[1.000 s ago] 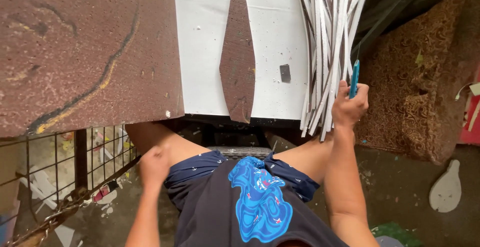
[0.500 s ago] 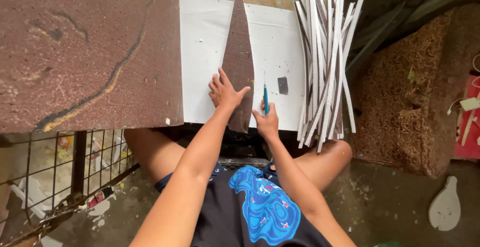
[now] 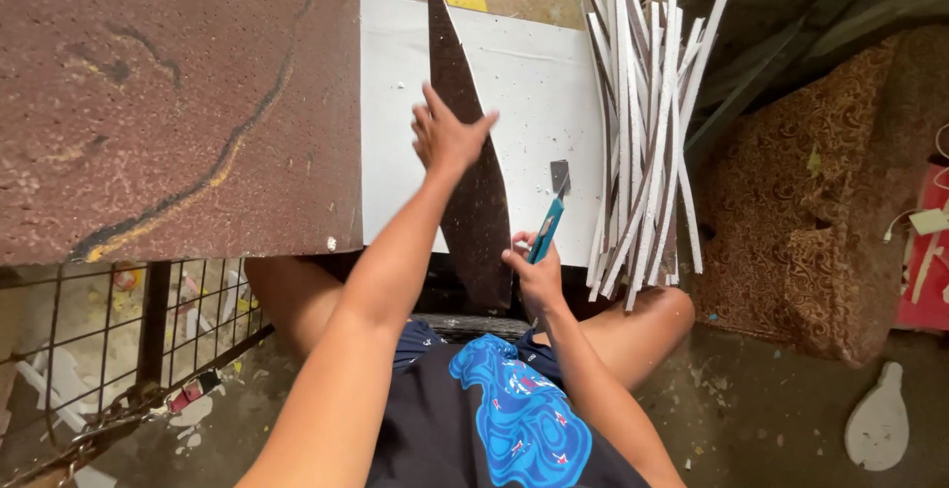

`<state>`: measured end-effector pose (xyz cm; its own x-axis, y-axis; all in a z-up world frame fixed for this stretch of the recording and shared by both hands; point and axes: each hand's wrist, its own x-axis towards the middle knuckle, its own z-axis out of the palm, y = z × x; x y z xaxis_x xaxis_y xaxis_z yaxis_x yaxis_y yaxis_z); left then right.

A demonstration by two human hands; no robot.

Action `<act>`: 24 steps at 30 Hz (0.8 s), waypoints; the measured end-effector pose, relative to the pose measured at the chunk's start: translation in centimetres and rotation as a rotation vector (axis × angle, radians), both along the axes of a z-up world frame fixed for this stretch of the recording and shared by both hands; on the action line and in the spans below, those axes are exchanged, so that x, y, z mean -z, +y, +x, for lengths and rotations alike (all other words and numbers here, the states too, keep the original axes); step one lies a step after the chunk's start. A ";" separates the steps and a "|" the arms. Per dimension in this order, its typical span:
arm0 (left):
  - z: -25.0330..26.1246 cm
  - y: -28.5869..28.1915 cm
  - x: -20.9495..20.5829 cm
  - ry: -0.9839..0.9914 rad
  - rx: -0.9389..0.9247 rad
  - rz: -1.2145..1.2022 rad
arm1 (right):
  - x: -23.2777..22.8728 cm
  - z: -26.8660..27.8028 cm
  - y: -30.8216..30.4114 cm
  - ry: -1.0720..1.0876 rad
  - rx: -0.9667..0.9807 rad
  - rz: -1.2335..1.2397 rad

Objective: Cutting thin strips of material from a larger sheet using a utility knife and a triangular guide.

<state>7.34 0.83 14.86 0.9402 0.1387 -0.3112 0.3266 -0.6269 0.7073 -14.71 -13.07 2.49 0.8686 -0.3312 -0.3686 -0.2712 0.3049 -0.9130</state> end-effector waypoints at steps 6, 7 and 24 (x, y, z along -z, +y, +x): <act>8.8 -1.4 -3.2 -0.088 -0.087 -0.086 | -2.5 -3.0 0.7 0.059 -0.032 -0.035; 8.4 -1.6 -3.4 -0.084 -0.089 -0.083 | -2.1 -3.0 0.6 0.063 -0.034 -0.033; 0.1 0.9 12.6 0.042 0.314 0.067 | -7.3 -13.0 -12.5 0.444 -0.574 -0.892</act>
<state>7.40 1.78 2.29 0.9267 -0.1342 -0.3510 0.1384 -0.7466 0.6507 -27.69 -25.52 9.80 0.8279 -0.2255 -0.5136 -0.5130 -0.6747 -0.5307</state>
